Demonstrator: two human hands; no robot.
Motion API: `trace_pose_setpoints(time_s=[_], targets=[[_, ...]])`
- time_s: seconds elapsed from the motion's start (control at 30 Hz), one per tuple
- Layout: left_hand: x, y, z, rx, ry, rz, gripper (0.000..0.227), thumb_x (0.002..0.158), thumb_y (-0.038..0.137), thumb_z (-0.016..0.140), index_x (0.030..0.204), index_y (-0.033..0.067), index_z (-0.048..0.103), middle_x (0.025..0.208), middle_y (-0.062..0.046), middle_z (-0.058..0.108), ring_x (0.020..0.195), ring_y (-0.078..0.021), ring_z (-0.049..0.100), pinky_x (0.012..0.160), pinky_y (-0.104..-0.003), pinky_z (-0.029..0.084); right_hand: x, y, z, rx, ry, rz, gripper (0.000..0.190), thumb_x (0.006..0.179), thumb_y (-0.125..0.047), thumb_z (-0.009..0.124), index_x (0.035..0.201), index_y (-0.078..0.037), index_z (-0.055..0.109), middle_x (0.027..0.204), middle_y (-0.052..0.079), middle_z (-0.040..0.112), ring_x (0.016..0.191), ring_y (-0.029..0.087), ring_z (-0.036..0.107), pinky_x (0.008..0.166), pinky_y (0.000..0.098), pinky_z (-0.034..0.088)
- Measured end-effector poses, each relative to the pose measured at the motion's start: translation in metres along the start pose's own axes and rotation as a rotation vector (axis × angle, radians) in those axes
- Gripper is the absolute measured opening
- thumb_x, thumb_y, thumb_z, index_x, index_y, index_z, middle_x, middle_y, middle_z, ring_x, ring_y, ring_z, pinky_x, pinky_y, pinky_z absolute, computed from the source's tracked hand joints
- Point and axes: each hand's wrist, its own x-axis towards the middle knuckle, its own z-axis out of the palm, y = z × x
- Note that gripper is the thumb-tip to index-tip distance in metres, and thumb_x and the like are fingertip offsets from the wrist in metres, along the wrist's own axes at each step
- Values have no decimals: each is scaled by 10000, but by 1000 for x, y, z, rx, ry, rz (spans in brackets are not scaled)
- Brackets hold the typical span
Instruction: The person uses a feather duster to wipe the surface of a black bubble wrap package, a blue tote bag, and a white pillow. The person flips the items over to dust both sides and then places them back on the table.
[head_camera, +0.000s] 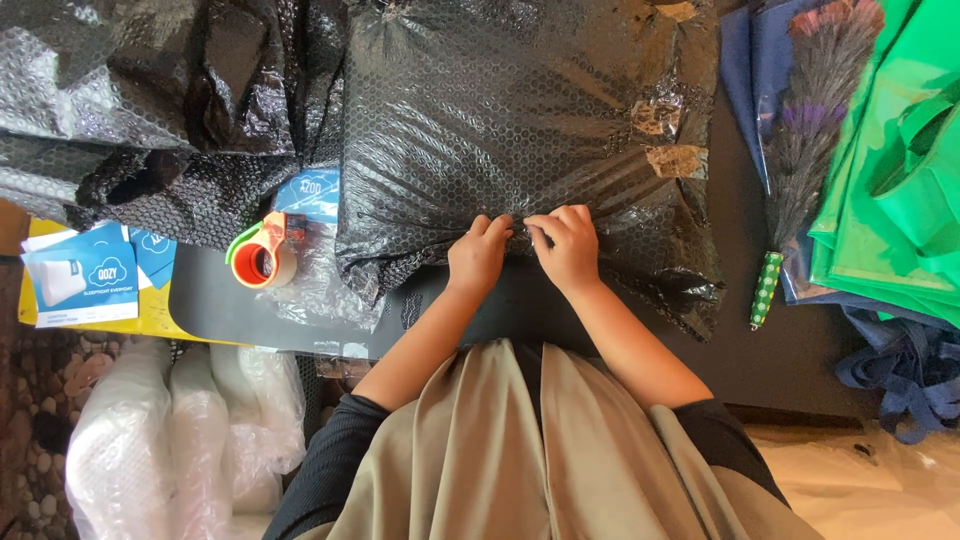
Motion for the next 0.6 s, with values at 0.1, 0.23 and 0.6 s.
trace_pose_setpoints(time_s=[0.1, 0.23, 0.6], targets=[[-6, -9, 18, -24, 16, 2, 385, 1017, 367, 658, 1370, 280, 535, 975, 25, 502, 471, -175, 576, 358, -266, 528, -15, 13, 4, -136, -116, -112, 408, 817, -252, 837, 1212, -213, 746, 843, 25, 504, 858, 254, 575, 799, 392, 504], [-8, -6, 8, 9, 10, 48, 395, 1047, 358, 608, 1430, 298, 533, 1165, 9, 503, 616, -196, 691, 461, -320, 619, -29, 15, 13, -315, -143, -114, 456, 836, -323, 799, 1281, -256, 727, 901, 49, 490, 913, 287, 554, 740, 414, 479], [-10, 3, 7, 178, -84, 70, 688, 927, 439, 700, 1523, 163, 496, 1282, -62, 524, 743, -246, 708, 522, -347, 623, -15, -19, -6, -569, -307, 43, 639, 740, -423, 853, 1347, -319, 683, 1037, 40, 489, 1058, 290, 481, 896, 531, 390]])
